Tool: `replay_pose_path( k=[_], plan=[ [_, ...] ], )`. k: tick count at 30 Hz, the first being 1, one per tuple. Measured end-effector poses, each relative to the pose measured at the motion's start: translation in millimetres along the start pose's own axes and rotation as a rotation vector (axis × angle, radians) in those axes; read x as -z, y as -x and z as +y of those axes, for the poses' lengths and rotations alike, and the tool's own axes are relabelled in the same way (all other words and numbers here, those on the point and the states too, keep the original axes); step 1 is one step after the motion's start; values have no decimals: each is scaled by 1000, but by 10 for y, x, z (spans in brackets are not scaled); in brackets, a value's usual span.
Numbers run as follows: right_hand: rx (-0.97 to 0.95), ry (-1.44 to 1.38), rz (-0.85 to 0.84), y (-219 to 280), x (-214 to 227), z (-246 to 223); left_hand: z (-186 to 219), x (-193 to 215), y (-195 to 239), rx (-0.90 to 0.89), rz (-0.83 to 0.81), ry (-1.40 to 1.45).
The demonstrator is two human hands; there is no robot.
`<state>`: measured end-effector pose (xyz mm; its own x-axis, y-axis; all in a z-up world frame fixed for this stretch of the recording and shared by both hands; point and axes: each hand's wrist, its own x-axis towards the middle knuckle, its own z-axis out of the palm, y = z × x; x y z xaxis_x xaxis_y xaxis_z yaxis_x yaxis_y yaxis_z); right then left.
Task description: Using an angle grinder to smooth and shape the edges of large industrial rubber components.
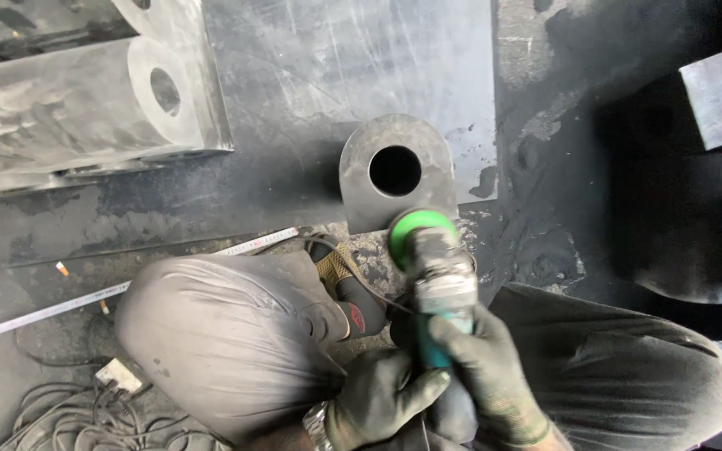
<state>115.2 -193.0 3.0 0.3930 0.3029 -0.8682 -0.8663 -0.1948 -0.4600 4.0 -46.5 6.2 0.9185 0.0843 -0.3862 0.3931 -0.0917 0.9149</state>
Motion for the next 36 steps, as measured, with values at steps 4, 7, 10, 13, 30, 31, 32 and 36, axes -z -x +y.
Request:
replay_pose_path(
  k=[4,7,10,13,30,31,32,36],
  plan=[
    [31,-69,95,11,69,-3,120,-2,-125,84,-58,9],
    [26,-75,90,-6,1,11,57,40,-56,74,-61,0],
    [-14,-37,11,23,-160,-113,-22,60,50,9,-45,15],
    [-39,-7,-13,8,-87,-77,3,29,26,20,-41,32],
    [-1,19,-48,-125,-74,-211,-3,-7,-130,109,56,-52],
    [22,1,16,-116,-83,-233,26,2,-174,73,68,-56],
    [44,-18,81,-109,-86,-258,56,7,-222,38,80,-59],
    [30,5,30,-152,-229,-263,-86,38,-51,18,87,-29]
  ],
)
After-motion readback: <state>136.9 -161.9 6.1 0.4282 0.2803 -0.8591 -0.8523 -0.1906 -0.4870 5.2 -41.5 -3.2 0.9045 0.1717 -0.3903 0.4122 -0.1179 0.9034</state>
